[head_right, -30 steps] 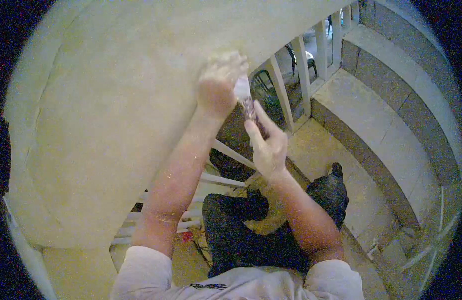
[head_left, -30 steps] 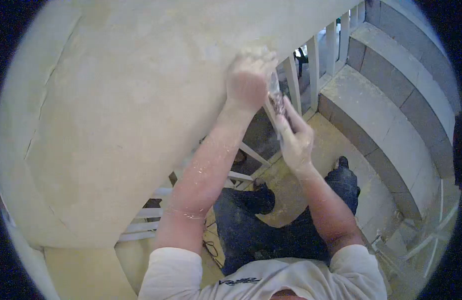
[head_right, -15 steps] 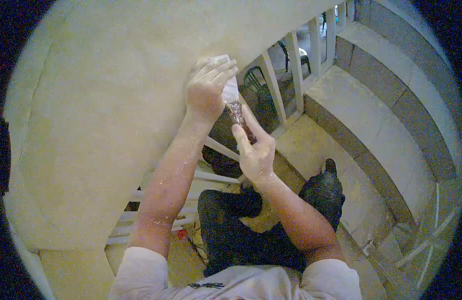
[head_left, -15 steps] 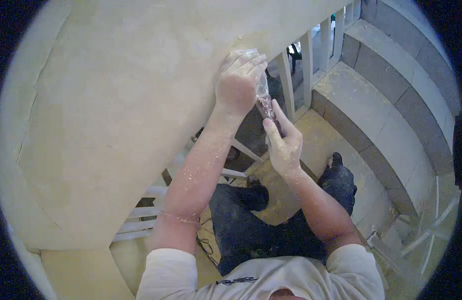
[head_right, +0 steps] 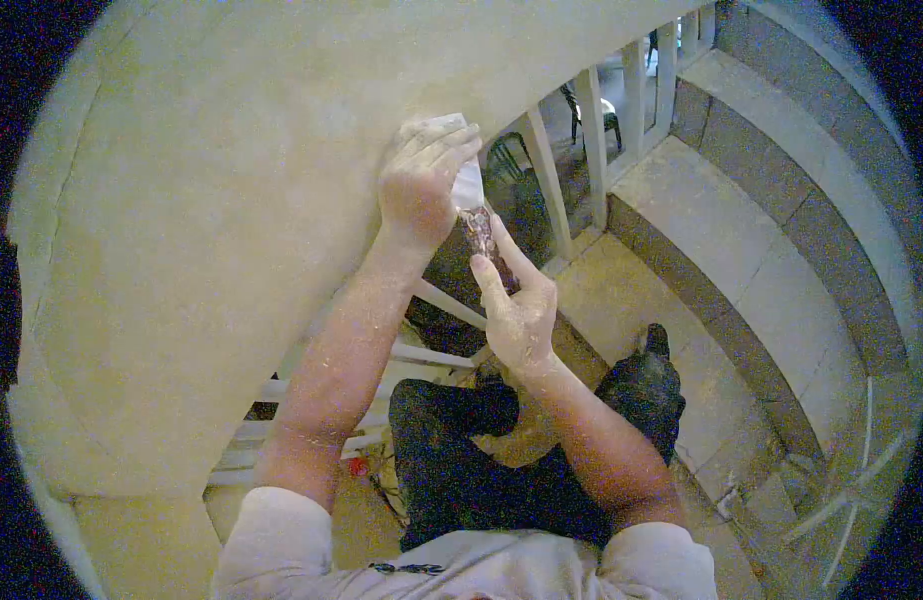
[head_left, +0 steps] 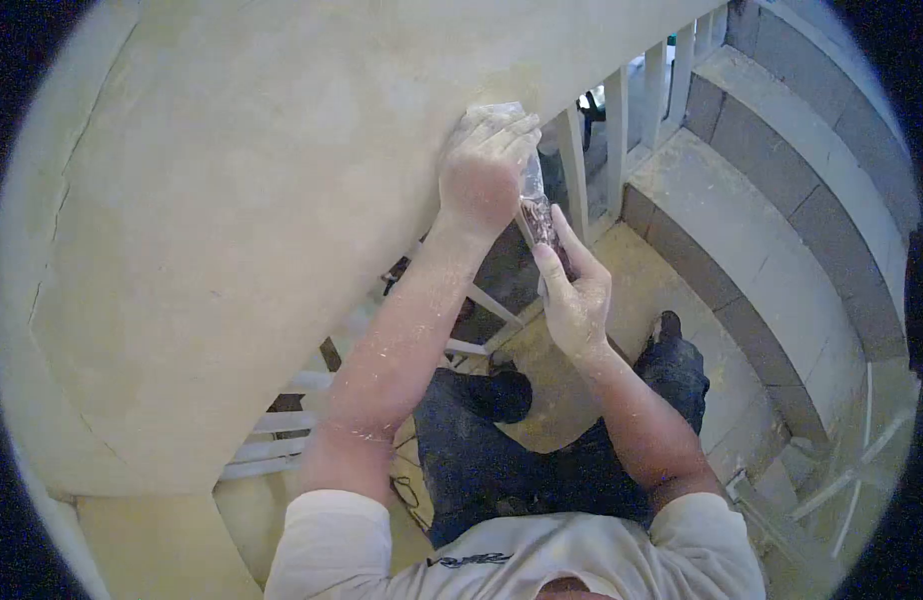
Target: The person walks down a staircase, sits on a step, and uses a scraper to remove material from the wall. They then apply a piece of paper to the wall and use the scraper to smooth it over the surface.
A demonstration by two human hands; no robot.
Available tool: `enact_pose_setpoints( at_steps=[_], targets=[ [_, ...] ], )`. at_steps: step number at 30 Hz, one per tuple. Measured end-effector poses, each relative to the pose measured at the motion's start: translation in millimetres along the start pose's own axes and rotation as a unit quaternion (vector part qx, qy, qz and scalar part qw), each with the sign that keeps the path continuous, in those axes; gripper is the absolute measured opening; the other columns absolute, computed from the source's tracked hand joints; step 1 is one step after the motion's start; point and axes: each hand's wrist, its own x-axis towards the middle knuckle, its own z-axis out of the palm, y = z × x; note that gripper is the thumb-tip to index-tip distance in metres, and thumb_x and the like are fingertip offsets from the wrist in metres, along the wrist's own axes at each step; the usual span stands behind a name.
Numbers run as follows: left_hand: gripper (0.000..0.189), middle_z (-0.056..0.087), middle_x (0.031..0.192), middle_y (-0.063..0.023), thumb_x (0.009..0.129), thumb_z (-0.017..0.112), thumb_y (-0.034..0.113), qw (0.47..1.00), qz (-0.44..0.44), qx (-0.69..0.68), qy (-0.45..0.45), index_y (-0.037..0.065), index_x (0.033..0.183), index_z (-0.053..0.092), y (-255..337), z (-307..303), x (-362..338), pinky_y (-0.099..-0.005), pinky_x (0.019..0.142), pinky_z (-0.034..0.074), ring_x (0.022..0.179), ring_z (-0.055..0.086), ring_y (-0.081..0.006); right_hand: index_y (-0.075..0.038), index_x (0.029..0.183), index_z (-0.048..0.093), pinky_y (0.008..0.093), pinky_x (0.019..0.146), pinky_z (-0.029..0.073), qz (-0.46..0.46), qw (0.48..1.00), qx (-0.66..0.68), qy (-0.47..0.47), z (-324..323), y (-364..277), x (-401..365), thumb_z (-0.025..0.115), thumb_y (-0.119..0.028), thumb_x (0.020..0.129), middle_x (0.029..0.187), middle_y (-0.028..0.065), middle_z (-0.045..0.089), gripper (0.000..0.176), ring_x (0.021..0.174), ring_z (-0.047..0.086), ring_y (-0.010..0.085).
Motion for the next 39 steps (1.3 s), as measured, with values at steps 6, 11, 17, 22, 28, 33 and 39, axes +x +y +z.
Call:
enact_pose_setpoints(
  at_steps=[6,11,17,22,28,33,39],
  targets=[
    [0.020,0.070,0.100,-0.0030,0.070,0.061,0.008,1.000,0.009,0.017,-0.013,0.011,0.089,0.070,0.9,3.8,3.7,-0.0372,0.093,0.044,0.102,0.063,-0.0200,-0.002,0.131,0.051,0.0200,0.051,0.036,-0.004,1.000,-0.003,0.030,1.4,-9.0,7.1,0.061,-0.011,0.089,0.072,-0.0058,0.051,0.044,0.058,0.041,0.0037],
    [0.022,0.070,0.101,-0.0028,0.070,0.062,0.008,0.999,0.020,-0.003,-0.027,0.012,0.090,0.070,-1.0,-2.1,5.8,-0.0370,0.094,0.044,0.102,0.063,-0.0194,-0.004,0.131,0.051,0.0184,0.051,0.036,-0.002,0.999,0.036,0.017,-7.5,-1.9,7.8,0.061,-0.011,0.089,0.078,-0.0052,0.054,0.044,0.059,0.041,0.0027],
    [0.021,0.068,0.104,-0.0039,0.071,0.061,0.010,0.997,0.045,0.039,-0.039,0.011,0.090,0.070,-3.9,-6.6,1.0,-0.0365,0.094,0.044,0.100,0.063,-0.0199,-0.003,0.135,0.046,0.0190,0.052,0.038,0.001,0.999,0.052,-0.006,10.6,3.0,-0.2,0.059,-0.013,0.090,0.080,-0.0041,0.055,0.048,0.059,0.043,0.0032],
    [0.021,0.067,0.094,-0.0059,0.075,0.058,0.012,0.993,0.050,0.085,-0.067,0.008,0.094,0.067,-5.5,5.7,25.4,-0.0343,0.092,0.045,0.094,0.062,-0.0184,0.001,0.135,0.044,0.0197,0.051,0.038,0.016,0.998,0.045,0.028,11.0,-10.9,17.2,0.056,-0.015,0.092,0.078,-0.0025,0.055,0.048,0.058,0.044,0.0036],
    [0.017,0.067,0.097,-0.0066,0.075,0.059,0.012,0.993,0.046,0.109,-0.031,0.007,0.089,0.067,-2.2,17.5,27.2,-0.0341,0.091,0.045,0.096,0.061,-0.0206,0.001,0.134,0.046,0.0197,0.051,0.038,0.022,0.999,0.024,0.014,-4.7,-17.5,25.0,0.057,-0.016,0.092,0.078,-0.0037,0.056,0.046,0.058,0.044,0.0030],
    [0.015,0.068,0.097,-0.0060,0.074,0.059,0.010,0.996,-0.014,0.047,-0.075,0.006,0.085,0.068,4.9,17.9,9.2,-0.0351,0.090,0.045,0.098,0.061,-0.0211,-0.001,0.133,0.047,0.0193,0.052,0.038,0.041,0.999,-0.001,0.006,-9.8,2.8,10.5,0.059,-0.014,0.090,0.077,-0.0044,0.054,0.046,0.059,0.043,0.0036],
    [0.019,0.069,0.100,-0.0059,0.074,0.059,0.011,0.998,0.013,0.006,-0.055,0.008,0.090,0.069,4.2,18.8,-0.7,-0.0367,0.093,0.044,0.101,0.062,-0.0216,-0.002,0.134,0.048,0.0179,0.050,0.036,0.040,0.997,0.067,0.021,-13.3,5.3,10.4,0.061,-0.012,0.089,0.074,-0.0051,0.052,0.047,0.056,0.041,0.0028]
  ],
)
